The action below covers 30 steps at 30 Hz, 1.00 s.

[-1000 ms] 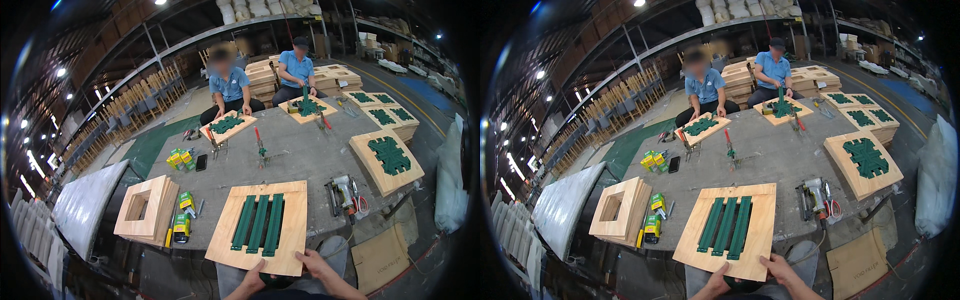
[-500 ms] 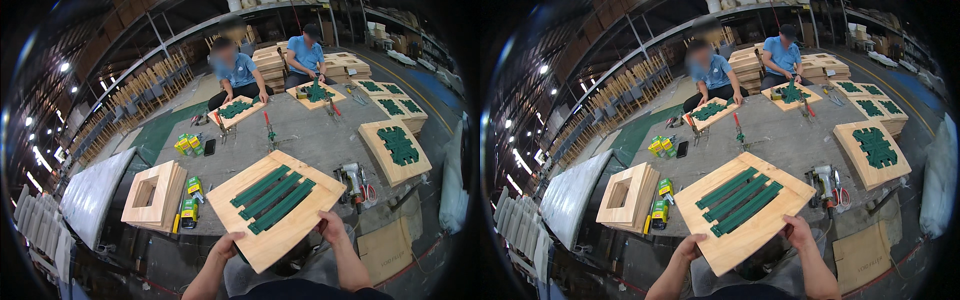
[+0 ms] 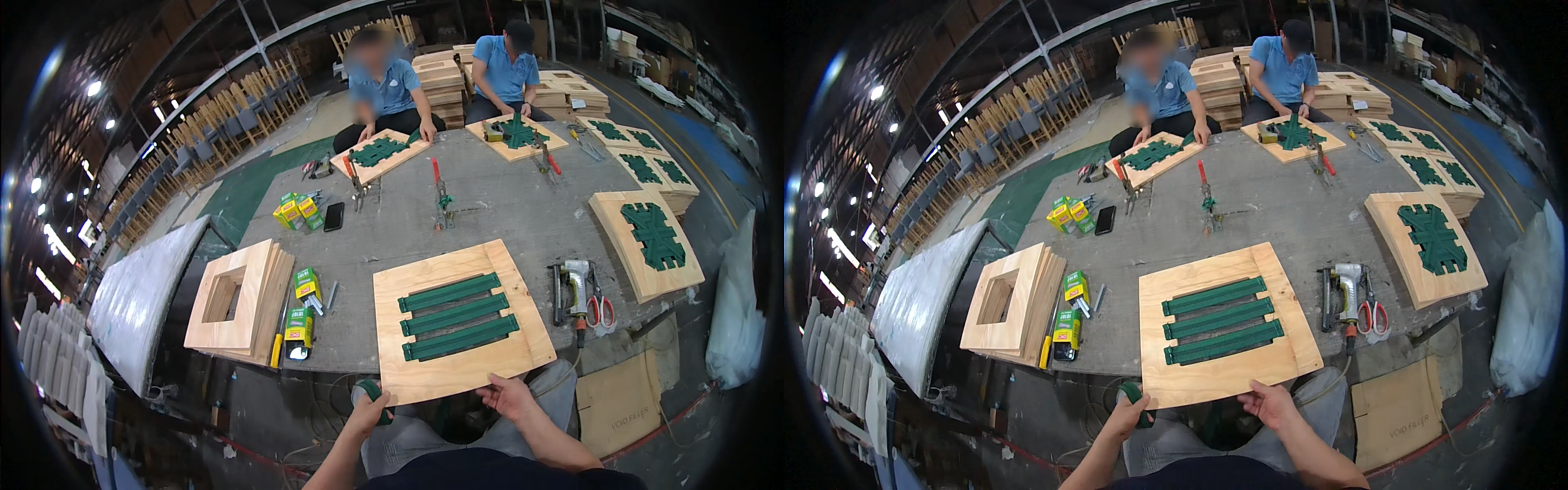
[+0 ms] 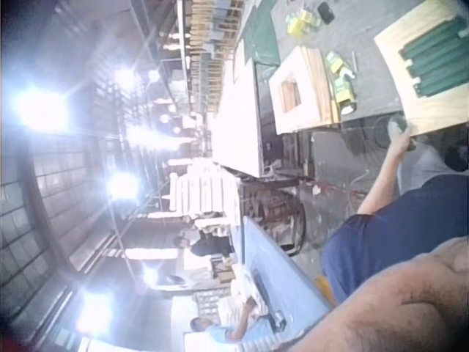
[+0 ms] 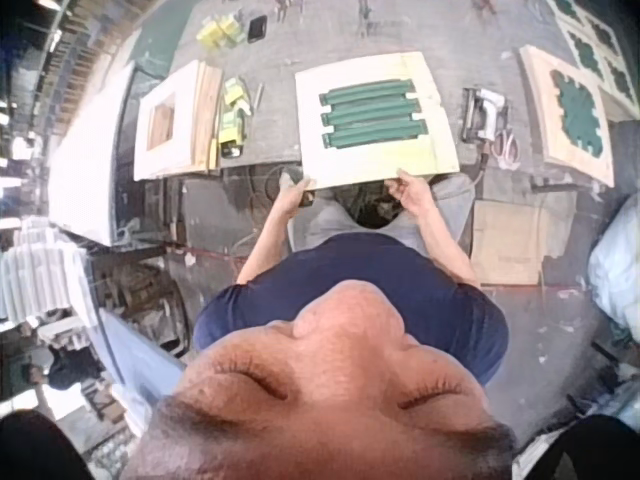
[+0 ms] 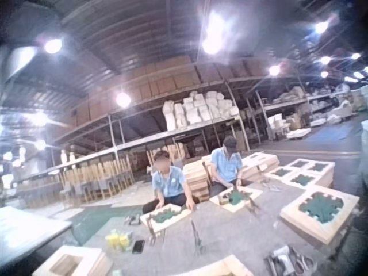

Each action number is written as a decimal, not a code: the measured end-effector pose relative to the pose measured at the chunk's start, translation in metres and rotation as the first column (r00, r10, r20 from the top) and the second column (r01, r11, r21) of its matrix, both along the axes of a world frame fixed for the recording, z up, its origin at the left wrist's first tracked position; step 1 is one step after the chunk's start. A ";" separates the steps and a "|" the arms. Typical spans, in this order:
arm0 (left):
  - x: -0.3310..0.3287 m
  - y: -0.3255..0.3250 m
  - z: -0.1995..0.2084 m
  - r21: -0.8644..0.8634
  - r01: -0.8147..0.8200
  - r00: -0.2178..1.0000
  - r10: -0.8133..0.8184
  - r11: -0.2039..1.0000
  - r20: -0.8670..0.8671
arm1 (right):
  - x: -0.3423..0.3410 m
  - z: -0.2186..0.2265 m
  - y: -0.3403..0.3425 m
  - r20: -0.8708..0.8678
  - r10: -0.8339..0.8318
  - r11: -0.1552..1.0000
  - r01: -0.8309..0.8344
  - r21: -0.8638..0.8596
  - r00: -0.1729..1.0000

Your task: The person assembles a wooden frame by attaching green plastic strips to a square wooden board. They use a nail gun to secure the strips in a grid pattern and scissors to trim excess material. The person works on one frame at a time, completing the assembly before moving to the next.

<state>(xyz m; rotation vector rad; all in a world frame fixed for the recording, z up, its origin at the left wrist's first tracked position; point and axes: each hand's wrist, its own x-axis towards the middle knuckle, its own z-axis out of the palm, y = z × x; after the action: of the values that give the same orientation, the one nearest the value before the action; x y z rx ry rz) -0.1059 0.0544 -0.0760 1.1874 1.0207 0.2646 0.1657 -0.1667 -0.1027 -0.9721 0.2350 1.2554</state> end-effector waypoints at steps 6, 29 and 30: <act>0.022 0.005 -0.019 0.242 -0.042 0.988 0.076 0.969 -0.131 | -0.003 -0.002 0.008 0.096 0.110 0.992 -0.102 -0.079 0.989; 0.041 -0.004 -0.008 0.585 0.089 0.974 0.052 0.806 -0.220 | 0.001 -0.001 0.015 0.110 -0.031 0.990 0.046 -0.134 0.993; 0.039 -0.005 -0.009 0.588 0.084 0.981 0.038 0.804 -0.191 | 0.001 0.001 0.014 0.108 -0.035 0.988 0.051 -0.144 0.994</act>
<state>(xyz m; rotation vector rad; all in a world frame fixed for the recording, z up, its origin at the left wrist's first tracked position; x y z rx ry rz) -0.0666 0.0498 -0.0854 1.8276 1.1303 0.4821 0.1666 -0.1522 -0.1019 -1.1508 0.2672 1.1559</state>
